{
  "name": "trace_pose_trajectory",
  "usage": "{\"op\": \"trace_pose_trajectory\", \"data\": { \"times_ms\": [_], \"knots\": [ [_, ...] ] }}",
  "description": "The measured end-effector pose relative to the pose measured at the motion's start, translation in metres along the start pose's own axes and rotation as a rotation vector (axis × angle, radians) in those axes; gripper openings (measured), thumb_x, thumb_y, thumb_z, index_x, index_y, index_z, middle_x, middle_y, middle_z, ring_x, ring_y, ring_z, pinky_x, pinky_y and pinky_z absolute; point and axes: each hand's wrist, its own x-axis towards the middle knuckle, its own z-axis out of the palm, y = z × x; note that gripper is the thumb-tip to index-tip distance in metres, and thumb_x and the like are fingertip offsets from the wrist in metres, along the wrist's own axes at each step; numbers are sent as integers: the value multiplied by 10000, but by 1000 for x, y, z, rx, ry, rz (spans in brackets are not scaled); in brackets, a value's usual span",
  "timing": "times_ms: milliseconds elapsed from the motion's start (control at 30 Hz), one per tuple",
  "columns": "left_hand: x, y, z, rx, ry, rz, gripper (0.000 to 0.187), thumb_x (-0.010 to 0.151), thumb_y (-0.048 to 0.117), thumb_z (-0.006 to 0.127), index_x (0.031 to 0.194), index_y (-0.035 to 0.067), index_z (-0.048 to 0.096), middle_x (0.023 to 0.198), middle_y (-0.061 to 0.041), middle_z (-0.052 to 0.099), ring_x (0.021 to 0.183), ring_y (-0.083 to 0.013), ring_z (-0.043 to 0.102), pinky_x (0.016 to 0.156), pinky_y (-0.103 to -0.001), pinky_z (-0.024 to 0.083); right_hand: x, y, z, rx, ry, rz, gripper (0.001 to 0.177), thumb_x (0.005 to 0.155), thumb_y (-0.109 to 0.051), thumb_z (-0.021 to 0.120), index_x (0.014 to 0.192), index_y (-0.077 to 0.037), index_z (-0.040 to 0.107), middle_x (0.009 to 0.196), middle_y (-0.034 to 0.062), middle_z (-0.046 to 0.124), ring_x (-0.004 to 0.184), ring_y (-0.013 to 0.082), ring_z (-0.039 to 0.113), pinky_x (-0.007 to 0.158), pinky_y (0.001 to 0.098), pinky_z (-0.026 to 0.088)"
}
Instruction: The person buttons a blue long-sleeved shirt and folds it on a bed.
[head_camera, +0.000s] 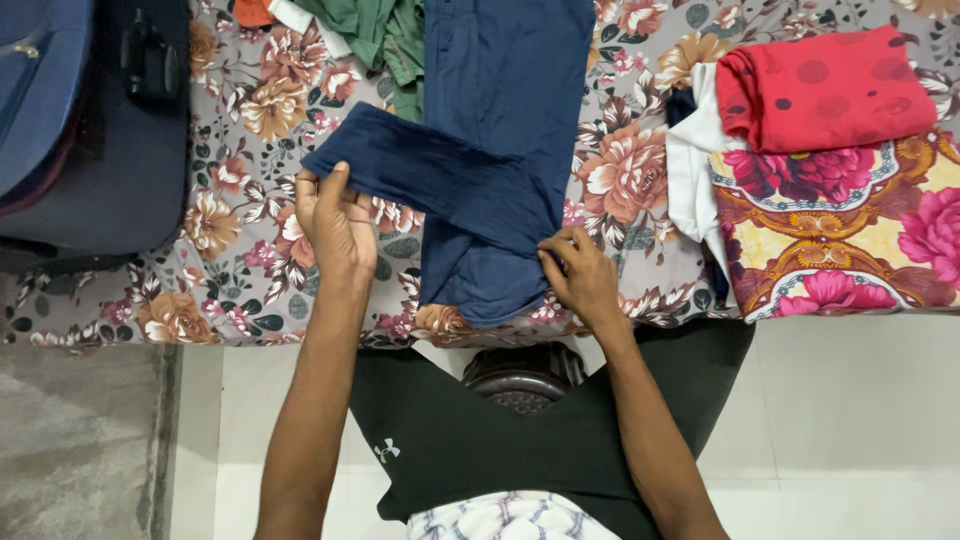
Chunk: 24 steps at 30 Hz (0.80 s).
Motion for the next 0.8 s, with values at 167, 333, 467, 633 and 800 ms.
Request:
{"op": "trace_pose_trajectory", "data": {
  "times_ms": [167, 333, 467, 633, 800],
  "knots": [
    [-7, 4, 11, 30, 2, 51, 265, 937, -78, 675, 1153, 18, 555, 1173, -105, 637, 1077, -213, 673, 976, -410, 622, -2, 9, -6, 130, 23, 134, 83, 897, -68, 714, 969, -29, 701, 910, 78, 601, 622, 145, 596, 582, 304, 488],
    [-33, -5, 4, 122, 29, 128, 270, 938, -64, 656, 1160, 37, 539, 1160, -98, 632, 1050, -182, 680, 938, -369, 622, -7, 25, -28, 134, 43, 177, 59, 864, -44, 664, 919, -23, 661, 955, 71, 610, 677, 138, 615, 613, 286, 505],
    [-65, -23, -22, 299, 86, 168, 237, 1024, -65, 692, 1196, 5, 545, 1138, -92, 605, 888, -144, 563, 668, -261, 451, -9, 34, -42, 63, -26, 278, 73, 857, -69, 690, 911, -23, 672, 907, 77, 612, 697, 161, 646, 634, 291, 517],
    [-89, -36, -50, 346, 250, 76, 229, 960, -14, 667, 1135, 53, 535, 1093, -56, 629, 925, -124, 621, 703, -273, 545, -9, 36, -50, -54, -151, 319, 136, 821, -128, 714, 918, -35, 694, 872, 82, 630, 685, 202, 662, 658, 342, 522],
    [-97, -43, -73, 379, 344, 27, 213, 957, -7, 666, 1114, 59, 537, 1080, -56, 648, 927, -130, 628, 704, -280, 551, -7, 31, -56, -67, -220, 375, 138, 823, -149, 699, 917, -48, 691, 860, 78, 632, 687, 205, 666, 668, 359, 530]
  ]
}}
